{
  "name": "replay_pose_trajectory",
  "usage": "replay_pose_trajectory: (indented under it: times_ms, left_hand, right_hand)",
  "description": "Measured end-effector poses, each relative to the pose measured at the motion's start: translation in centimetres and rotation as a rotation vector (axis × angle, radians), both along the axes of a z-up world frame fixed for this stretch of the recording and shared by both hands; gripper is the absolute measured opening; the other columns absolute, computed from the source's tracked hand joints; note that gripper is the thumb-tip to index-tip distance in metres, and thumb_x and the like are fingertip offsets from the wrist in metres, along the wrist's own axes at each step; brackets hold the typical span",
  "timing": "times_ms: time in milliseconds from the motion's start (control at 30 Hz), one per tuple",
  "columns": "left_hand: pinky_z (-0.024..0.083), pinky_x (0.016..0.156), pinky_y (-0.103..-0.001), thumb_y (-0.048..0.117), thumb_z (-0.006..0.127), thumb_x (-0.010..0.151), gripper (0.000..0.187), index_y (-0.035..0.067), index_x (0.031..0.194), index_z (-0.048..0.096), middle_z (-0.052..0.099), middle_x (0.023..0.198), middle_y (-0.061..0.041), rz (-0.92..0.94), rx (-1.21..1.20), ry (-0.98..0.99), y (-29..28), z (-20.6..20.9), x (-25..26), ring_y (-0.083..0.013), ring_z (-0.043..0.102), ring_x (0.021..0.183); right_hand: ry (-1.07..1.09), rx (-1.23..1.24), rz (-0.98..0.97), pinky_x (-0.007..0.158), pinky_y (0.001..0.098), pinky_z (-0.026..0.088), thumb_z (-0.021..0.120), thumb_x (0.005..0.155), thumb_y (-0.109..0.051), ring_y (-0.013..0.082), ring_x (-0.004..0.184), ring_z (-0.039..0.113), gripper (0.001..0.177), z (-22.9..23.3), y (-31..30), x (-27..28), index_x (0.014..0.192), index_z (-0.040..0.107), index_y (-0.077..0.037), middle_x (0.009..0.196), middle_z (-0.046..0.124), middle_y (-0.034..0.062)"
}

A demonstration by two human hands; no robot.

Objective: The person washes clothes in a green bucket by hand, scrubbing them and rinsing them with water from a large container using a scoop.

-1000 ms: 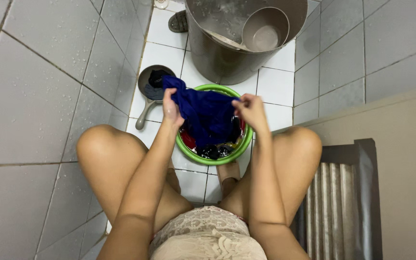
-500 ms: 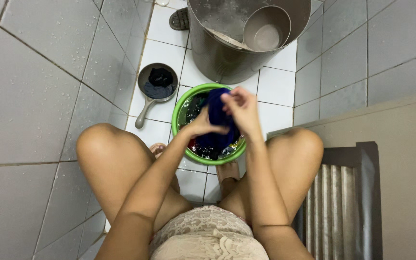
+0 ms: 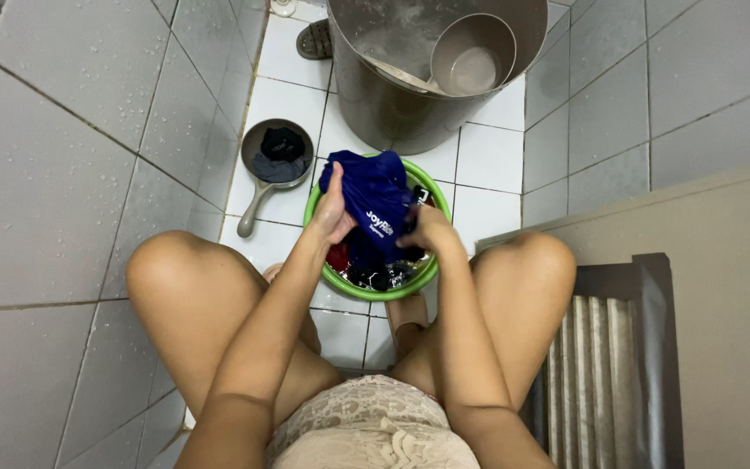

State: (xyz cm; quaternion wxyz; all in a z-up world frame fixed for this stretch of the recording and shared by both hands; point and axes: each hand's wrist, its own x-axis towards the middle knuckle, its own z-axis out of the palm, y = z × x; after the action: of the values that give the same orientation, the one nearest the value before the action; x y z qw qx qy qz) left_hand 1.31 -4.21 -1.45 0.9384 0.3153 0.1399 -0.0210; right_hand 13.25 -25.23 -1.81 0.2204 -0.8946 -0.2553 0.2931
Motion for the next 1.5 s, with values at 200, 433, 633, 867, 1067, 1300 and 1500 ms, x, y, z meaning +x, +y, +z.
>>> replay_pose_trajectory:
  times_ms: [200, 433, 633, 867, 1067, 1300, 1500]
  left_hand:
    - [0.061, 0.096, -0.041, 0.069, 0.029, 0.102, 0.079, 0.005, 0.135, 0.06, 0.071, 0.119, -0.013, 0.023, -0.102, 0.105, -0.7, -3.7, 0.4, -0.0229, 0.071, 0.108]
    - [0.058, 0.097, -0.049, 0.064, 0.041, 0.099, 0.07, 0.008, 0.14, 0.05, 0.065, 0.126, -0.013, -0.351, 0.198, 0.453, -3.8, -5.2, 0.2, -0.0309, 0.066, 0.116]
    - [0.045, 0.104, -0.048, 0.064, 0.05, 0.097, 0.07, 0.006, 0.135, 0.061, 0.062, 0.133, -0.02, -0.447, 1.552, 0.654, -3.1, 0.5, -1.4, -0.0368, 0.059, 0.124]
    - [0.052, 0.092, -0.041, 0.019, 0.076, 0.078, 0.028, 0.003, 0.1, 0.067, 0.073, 0.108, -0.015, -0.03, 1.428, -0.339, -0.4, 3.6, -1.2, -0.0332, 0.069, 0.104]
    - [0.054, 0.084, -0.045, 0.017, 0.064, 0.093, 0.019, 0.001, 0.101, 0.058, 0.067, 0.092, -0.02, 0.296, 1.404, 0.135, 2.8, 2.5, -1.8, -0.0379, 0.067, 0.09]
    - [0.049, 0.1, -0.052, 0.046, 0.086, 0.087, 0.055, 0.001, 0.111, 0.066, 0.062, 0.121, -0.029, 0.136, 1.653, 0.376, 0.5, -7.9, -0.2, -0.0452, 0.059, 0.116]
    - [0.018, 0.112, -0.077, 0.032, 0.098, 0.061, 0.074, 0.024, 0.127, 0.067, -0.005, 0.17, -0.009, -0.568, 1.786, 0.43, -4.4, -11.9, -2.3, -0.0509, 0.0, 0.154]
  right_hand:
    - [-0.055, 0.2, -0.153, 0.057, 0.0376, 0.05, 0.067, 0.074, -0.001, 0.0224, 0.058, 0.058, 0.009, 2.7, 0.2, 0.5, 0.074, 0.058, -0.004, 0.062, 0.057, 0.0121]
    - [-0.265, 0.679, -0.315, 0.053, 0.0291, 0.03, 0.062, 0.078, 0.002, 0.0106, 0.06, 0.033, 0.027, 11.0, 0.1, -1.2, 0.066, 0.038, -0.002, 0.059, 0.034, 0.0043]
    - [-0.309, 0.806, -0.162, 0.062, 0.0254, 0.038, 0.06, 0.076, 0.009, 0.0107, 0.069, 0.045, 0.023, 16.1, -0.3, -3.4, 0.069, 0.039, 0.0, 0.073, 0.05, 0.0066]
    - [-0.282, 0.917, -0.081, 0.069, 0.0233, 0.045, 0.063, 0.08, 0.008, 0.0102, 0.074, 0.052, 0.016, 19.1, 1.4, -5.4, 0.085, 0.05, 0.001, 0.087, 0.064, 0.0059]
    - [-0.323, 0.686, -0.364, 0.074, 0.0296, 0.052, 0.069, 0.084, -0.003, 0.0167, 0.079, 0.062, 0.027, 15.3, 0.5, -2.7, 0.111, 0.065, -0.001, 0.093, 0.068, 0.0102]
    - [-0.332, -0.137, -0.273, 0.11, 0.0604, 0.04, 0.087, 0.083, -0.029, 0.0567, 0.141, 0.033, 0.051, -4.0, 5.5, -0.3, 0.12, 0.068, 0.001, 0.153, 0.041, 0.0287]
    - [0.082, -0.502, 0.048, 0.104, 0.0898, 0.007, 0.083, 0.075, -0.012, 0.0622, 0.146, -0.03, 0.056, -14.3, 6.7, -5.2, 0.125, 0.075, -0.037, 0.176, -0.019, 0.0022]
